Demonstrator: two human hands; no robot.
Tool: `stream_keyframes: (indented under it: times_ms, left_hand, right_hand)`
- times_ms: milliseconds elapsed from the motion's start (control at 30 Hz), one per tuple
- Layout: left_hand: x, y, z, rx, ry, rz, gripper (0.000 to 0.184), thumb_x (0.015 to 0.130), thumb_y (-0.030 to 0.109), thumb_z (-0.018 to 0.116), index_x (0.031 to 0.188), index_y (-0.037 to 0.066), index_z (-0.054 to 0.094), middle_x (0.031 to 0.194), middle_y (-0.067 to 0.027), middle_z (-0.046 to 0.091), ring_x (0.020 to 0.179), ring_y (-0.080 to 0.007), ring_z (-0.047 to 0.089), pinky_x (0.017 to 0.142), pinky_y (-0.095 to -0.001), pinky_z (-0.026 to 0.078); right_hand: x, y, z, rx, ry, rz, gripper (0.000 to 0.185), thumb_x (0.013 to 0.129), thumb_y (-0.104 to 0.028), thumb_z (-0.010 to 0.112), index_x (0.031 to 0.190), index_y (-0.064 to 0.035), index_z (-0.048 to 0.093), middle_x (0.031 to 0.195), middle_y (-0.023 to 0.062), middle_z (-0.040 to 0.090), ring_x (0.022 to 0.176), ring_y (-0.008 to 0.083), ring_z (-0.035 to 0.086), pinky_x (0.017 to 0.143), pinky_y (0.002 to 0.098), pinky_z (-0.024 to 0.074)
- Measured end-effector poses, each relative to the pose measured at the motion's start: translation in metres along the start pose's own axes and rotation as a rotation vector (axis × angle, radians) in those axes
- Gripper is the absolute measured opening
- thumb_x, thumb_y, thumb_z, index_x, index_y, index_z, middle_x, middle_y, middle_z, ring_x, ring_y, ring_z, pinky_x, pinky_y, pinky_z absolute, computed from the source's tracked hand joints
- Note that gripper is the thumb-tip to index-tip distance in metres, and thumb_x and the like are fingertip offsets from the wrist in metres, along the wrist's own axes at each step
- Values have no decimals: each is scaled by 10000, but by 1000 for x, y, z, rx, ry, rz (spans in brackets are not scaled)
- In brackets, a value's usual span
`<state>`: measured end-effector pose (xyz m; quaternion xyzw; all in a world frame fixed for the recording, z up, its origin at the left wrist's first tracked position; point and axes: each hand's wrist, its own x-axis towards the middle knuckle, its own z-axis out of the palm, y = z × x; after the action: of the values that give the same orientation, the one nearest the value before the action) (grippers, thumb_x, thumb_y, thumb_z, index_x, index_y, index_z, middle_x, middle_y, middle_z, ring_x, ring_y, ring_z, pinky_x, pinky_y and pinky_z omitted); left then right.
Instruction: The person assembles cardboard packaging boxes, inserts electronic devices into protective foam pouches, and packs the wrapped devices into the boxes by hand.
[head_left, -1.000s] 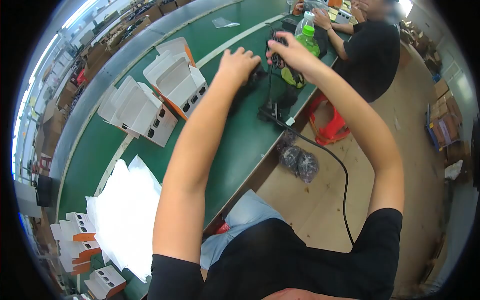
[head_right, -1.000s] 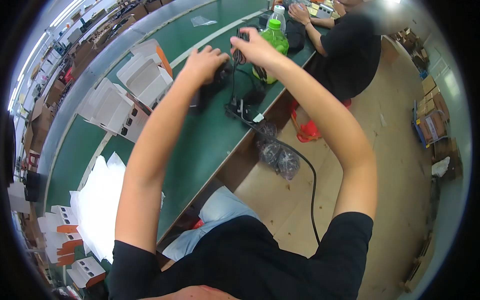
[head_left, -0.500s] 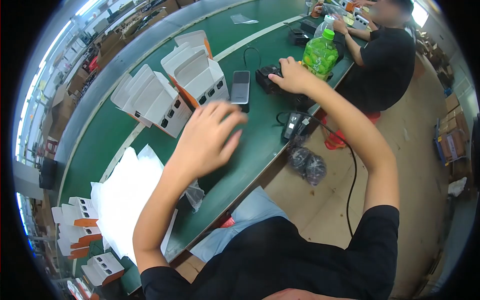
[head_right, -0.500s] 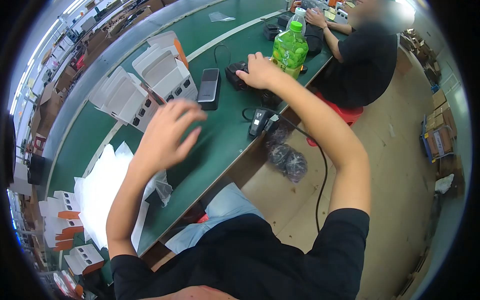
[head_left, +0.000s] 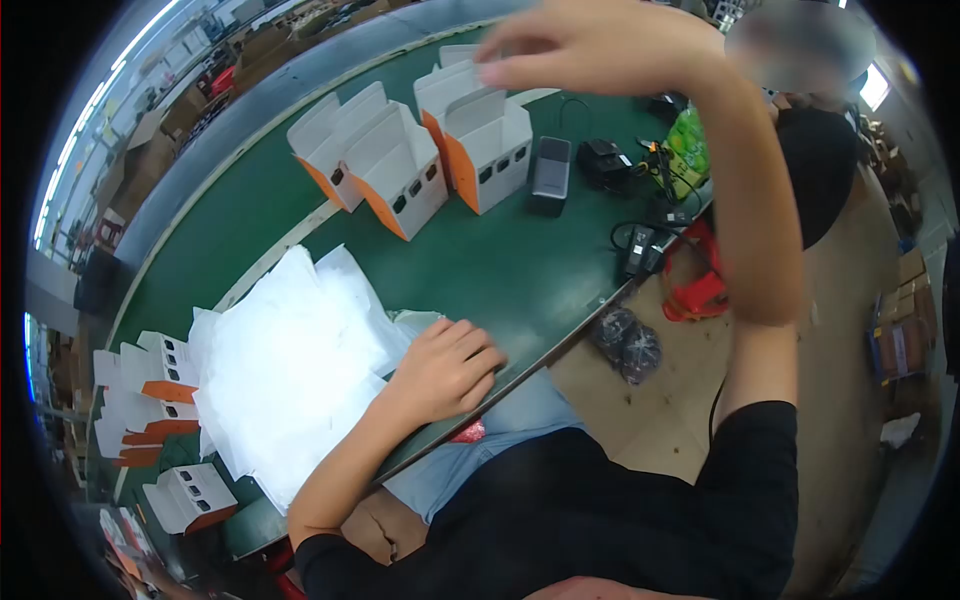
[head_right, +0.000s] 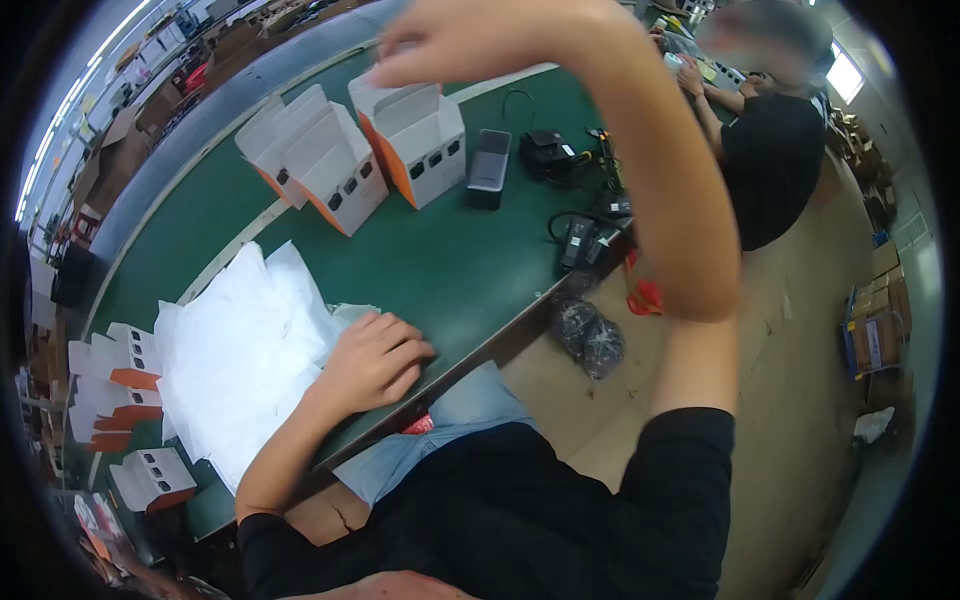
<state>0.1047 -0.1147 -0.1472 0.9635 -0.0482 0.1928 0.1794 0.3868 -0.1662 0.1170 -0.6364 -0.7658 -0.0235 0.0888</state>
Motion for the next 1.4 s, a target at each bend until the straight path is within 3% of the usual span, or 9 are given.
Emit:
stream_keyframes:
  times_ms: [100, 300, 367, 500, 700, 767, 867, 1000, 1400]
  left_hand:
    - [-1, -8, 13, 30, 4, 30, 211, 797, 112, 725, 1008, 107, 717, 972, -38, 651, 886, -228, 611, 754, -372, 452]
    - [-8, -15, 22, 14, 51, 128, 158, 763, 150, 717, 914, 108, 694, 835, -24, 573, 766, -214, 569, 677, -366, 424]
    - [-6, -12, 20, -24, 141, 171, 162, 726, 142, 726, 881, 99, 707, 836, -31, 617, 748, -228, 593, 686, -367, 447]
    - [-3, -8, 19, -29, 302, 203, 194, 692, 94, 724, 886, 90, 724, 881, -47, 665, 787, -239, 621, 730, -386, 471]
    - [2, 8, -53, -122, 614, 55, 246, 657, -29, 677, 865, 102, 697, 832, -27, 631, 704, -223, 587, 695, -388, 445]
    - [4, 1, -96, -84, 883, 104, 99, 790, 9, 650, 868, 70, 658, 826, -79, 623, 696, -222, 585, 674, -402, 472]
    - [-8, 26, -181, -139, 1047, -45, 99, 918, 127, 566, 994, 63, 563, 974, -103, 525, 853, -209, 517, 752, -378, 432]
    - [-74, 41, -240, -78, 868, 146, 344, 963, 162, 530, 1268, 67, 655, 1101, -92, 605, 1002, -226, 561, 826, -387, 427]
    - [-75, 8, -197, 150, 660, -19, 324, 891, 72, 619, 1208, 41, 677, 1089, -106, 656, 976, -222, 620, 820, -359, 480]
  right_hand:
    - [59, -51, 19, 259, 122, -185, 605, 988, -554, 608, 1312, -55, 716, 1185, 193, 758, 1120, 349, 721, 968, 420, 564]
    - [109, -113, 106, 778, 107, -737, 507, 983, -484, 649, 1261, -66, 717, 1120, 137, 779, 1024, 307, 745, 894, 400, 573]
    - [122, -115, 132, 824, -67, -803, 492, 969, -495, 653, 1256, -105, 737, 1128, 135, 779, 1027, 314, 742, 890, 415, 569]
    - [140, -104, 135, 723, -5, -676, 506, 954, -552, 651, 1267, -172, 767, 1199, 90, 765, 1137, 294, 702, 951, 422, 536]
    - [129, -97, 128, 1023, 156, -916, 381, 970, -414, 659, 1132, -95, 790, 1028, 102, 795, 964, 271, 743, 853, 377, 560]
    - [123, -92, 120, 1178, 274, -984, 193, 957, -193, 700, 1036, -24, 751, 970, 131, 767, 851, 255, 748, 759, 353, 583]
    - [113, -95, 109, 1181, 547, -807, 217, 955, -133, 684, 1137, -16, 696, 1013, 126, 728, 897, 227, 730, 755, 342, 588]
    - [105, -84, 104, 1000, 845, -847, 436, 1025, -157, 552, 1424, 15, 516, 1322, 271, 609, 1113, 361, 643, 775, 446, 579]
    - [115, -81, 158, 931, 899, -801, 350, 944, -92, 632, 1276, 12, 590, 1200, 206, 646, 1031, 287, 637, 770, 378, 542]
